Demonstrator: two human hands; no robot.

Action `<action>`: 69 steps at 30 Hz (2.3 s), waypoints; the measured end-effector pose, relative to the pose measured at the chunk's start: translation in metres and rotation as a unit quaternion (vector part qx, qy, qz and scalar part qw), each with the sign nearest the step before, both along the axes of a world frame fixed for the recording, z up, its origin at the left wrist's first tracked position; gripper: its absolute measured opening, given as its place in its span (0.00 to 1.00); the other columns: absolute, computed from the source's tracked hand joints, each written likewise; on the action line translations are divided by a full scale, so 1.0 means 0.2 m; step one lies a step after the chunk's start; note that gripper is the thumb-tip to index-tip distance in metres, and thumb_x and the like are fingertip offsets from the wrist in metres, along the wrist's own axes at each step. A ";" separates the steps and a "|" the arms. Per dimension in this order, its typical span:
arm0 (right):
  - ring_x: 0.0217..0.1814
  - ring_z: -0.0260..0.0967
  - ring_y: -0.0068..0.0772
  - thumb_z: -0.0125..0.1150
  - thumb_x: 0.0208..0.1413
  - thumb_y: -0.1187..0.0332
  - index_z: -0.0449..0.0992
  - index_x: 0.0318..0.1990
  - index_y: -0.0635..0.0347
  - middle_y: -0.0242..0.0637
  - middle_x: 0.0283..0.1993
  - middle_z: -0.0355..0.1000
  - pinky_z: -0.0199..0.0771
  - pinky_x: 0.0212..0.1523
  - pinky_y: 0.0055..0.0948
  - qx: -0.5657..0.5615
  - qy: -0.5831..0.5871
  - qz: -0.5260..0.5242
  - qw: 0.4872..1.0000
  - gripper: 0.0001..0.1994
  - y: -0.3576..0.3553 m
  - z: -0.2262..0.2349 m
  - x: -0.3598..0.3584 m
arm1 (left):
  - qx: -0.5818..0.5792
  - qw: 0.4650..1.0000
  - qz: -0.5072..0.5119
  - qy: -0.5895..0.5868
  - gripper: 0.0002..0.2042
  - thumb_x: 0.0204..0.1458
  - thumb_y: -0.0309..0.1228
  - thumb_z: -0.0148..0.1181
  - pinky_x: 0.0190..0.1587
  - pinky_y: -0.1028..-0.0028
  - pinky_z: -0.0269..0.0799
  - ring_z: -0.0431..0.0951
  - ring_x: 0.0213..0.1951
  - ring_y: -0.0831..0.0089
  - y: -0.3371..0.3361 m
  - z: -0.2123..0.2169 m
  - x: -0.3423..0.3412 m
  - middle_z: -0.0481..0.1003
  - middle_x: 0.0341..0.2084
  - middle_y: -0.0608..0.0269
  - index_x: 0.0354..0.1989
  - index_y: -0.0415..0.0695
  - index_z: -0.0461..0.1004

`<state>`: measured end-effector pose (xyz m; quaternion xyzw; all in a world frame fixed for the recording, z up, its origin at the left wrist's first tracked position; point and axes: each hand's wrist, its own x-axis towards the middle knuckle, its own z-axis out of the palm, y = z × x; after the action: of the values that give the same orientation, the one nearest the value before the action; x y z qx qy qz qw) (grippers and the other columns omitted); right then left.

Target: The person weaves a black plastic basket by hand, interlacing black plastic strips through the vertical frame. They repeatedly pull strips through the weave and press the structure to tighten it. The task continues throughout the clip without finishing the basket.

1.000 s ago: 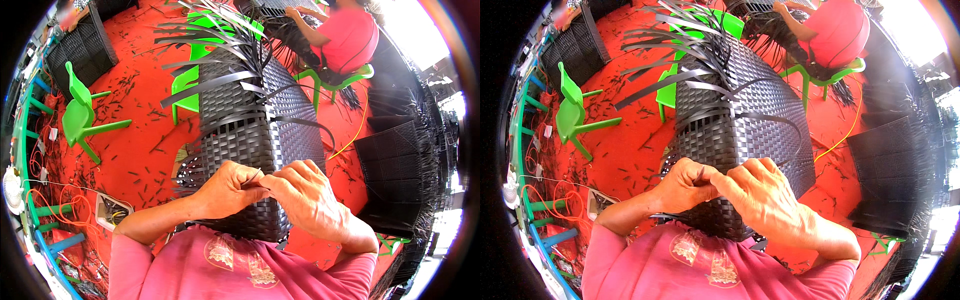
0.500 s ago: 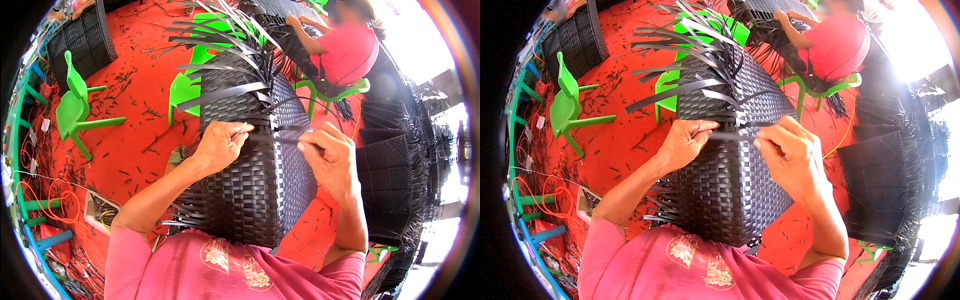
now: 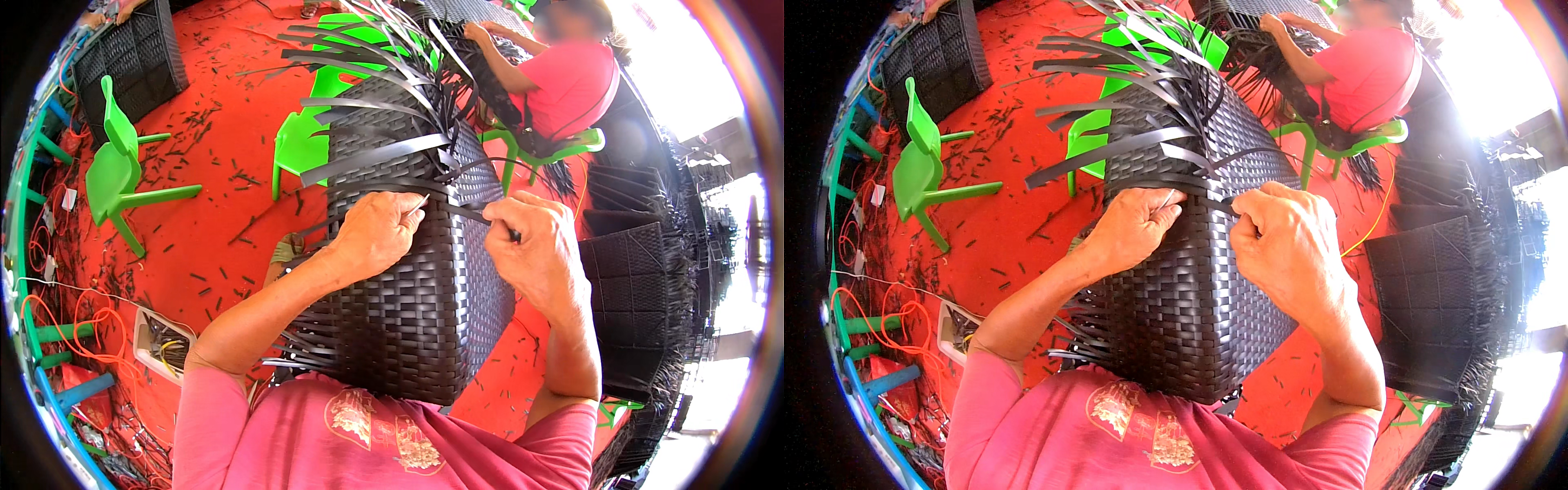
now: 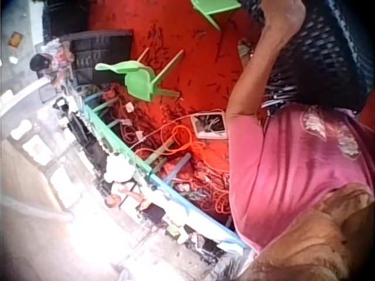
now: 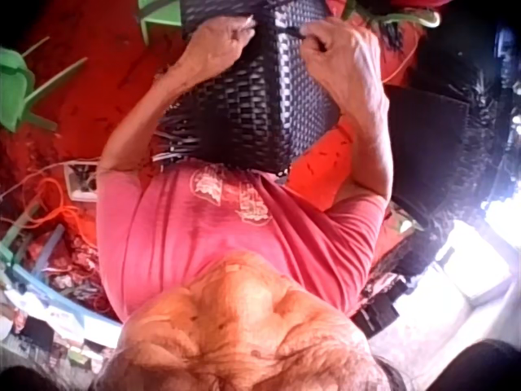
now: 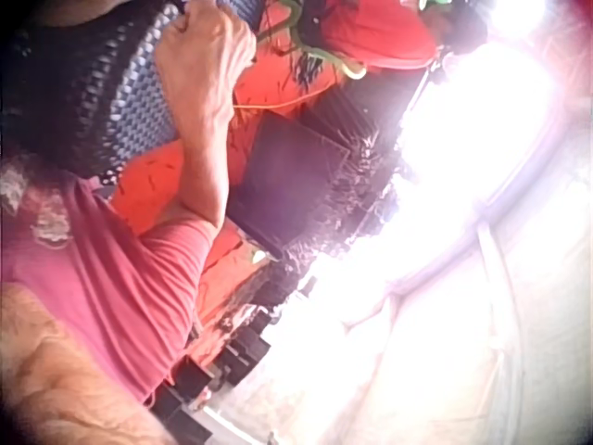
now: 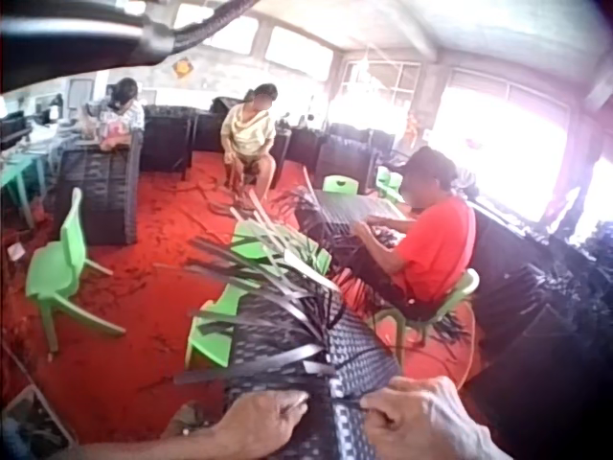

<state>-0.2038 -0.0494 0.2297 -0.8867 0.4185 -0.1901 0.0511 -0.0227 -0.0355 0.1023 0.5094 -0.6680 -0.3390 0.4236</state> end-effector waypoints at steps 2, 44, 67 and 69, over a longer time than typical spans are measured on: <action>0.25 0.68 0.52 0.53 0.40 0.76 0.74 0.24 0.65 0.48 0.21 0.66 0.66 0.28 0.44 0.014 0.014 0.000 1.000 0.04 0.00 0.04 0.01 | 0.042 0.996 -0.007 0.082 0.12 0.58 0.27 0.51 0.23 0.74 0.62 0.68 0.19 0.78 0.00 0.00 0.00 0.71 0.15 0.63 0.46 0.32 0.74; 0.32 0.70 0.54 0.52 0.45 0.77 0.75 0.29 0.65 0.48 0.28 0.71 0.67 0.35 0.47 0.054 -0.001 0.050 0.997 0.06 -0.07 -0.06 0.05 | 0.164 0.909 0.024 0.382 0.06 0.56 0.27 0.57 0.18 0.82 0.56 0.63 0.15 0.85 0.01 0.01 -0.06 0.68 0.15 0.71 0.35 0.36 0.76; 0.19 0.66 0.24 0.61 0.53 0.72 0.75 0.33 0.63 0.37 0.18 0.68 0.66 0.23 0.24 0.227 -0.105 0.040 0.967 0.04 0.01 -0.10 0.24 | 0.120 0.921 0.056 0.366 0.10 0.59 0.32 0.55 0.18 0.82 0.54 0.65 0.16 0.86 0.30 0.05 0.25 0.71 0.15 0.67 0.36 0.38 0.77; 0.16 0.68 0.35 0.58 0.50 0.73 0.72 0.25 0.63 0.42 0.16 0.67 0.66 0.22 0.34 0.147 -0.043 0.018 0.988 0.05 0.03 -0.06 0.26 | 0.123 0.948 0.047 0.289 0.11 0.59 0.29 0.52 0.20 0.80 0.57 0.64 0.17 0.84 0.24 -0.11 0.20 0.68 0.14 0.69 0.42 0.35 0.76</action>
<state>-0.1519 -0.0426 0.2184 -0.8679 0.4233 -0.1633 0.2021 0.0167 0.0131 0.0795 0.4686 -0.4451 -0.5312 0.5478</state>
